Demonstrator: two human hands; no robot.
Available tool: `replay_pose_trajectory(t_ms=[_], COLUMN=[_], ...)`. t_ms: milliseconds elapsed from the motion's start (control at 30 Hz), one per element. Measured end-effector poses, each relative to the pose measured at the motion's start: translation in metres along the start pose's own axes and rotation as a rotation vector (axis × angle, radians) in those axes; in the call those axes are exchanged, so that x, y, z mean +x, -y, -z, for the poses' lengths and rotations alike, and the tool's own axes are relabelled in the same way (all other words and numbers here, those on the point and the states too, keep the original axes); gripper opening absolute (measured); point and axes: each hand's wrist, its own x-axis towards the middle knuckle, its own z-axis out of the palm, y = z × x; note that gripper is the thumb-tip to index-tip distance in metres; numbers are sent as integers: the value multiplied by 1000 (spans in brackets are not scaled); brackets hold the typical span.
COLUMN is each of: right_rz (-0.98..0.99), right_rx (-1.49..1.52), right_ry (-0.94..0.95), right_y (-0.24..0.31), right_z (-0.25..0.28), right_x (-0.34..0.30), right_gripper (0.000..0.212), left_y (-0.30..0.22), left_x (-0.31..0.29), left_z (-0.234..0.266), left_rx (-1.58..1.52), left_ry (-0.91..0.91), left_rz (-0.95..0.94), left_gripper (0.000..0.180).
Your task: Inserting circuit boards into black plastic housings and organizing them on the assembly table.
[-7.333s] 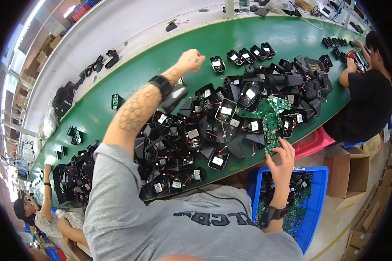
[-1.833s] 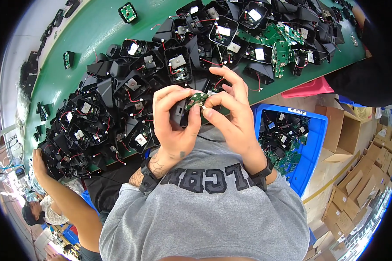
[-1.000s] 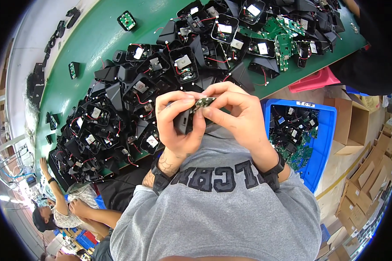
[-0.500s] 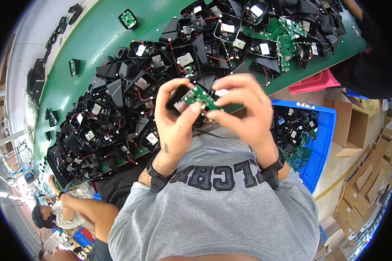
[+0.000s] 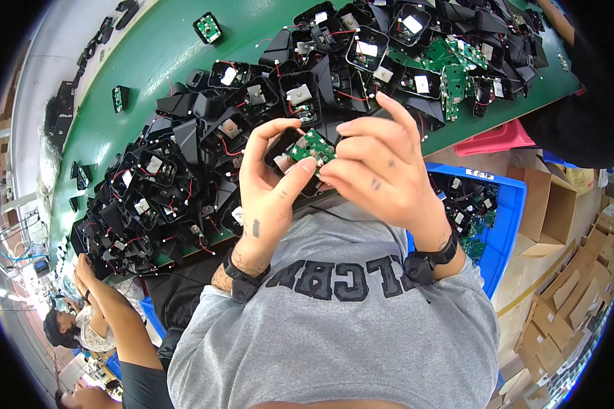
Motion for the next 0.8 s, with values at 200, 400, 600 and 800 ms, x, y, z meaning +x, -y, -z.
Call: replay_pose_trajectory(t_ms=[200, 400, 600, 800], right_rz=[-424, -398, -116, -301], right_rx=[288, 529, 441, 758], right_ry=[-145, -68, 262, 26], right_y=[5, -2, -16, -16], right_z=[-15, 0, 12, -1], right_x=[-10, -5, 0, -10], right_gripper=[24, 38, 55, 48], left_y=[3, 4, 2, -16], left_x=[-5, 2, 4, 6], left_z=[-6, 1, 11, 19], left_rx=[132, -22, -201, -233], left_ry=[-87, 7, 140, 358], left_rz=[-135, 43, 253, 346], left_gripper=[42, 46, 50, 48])
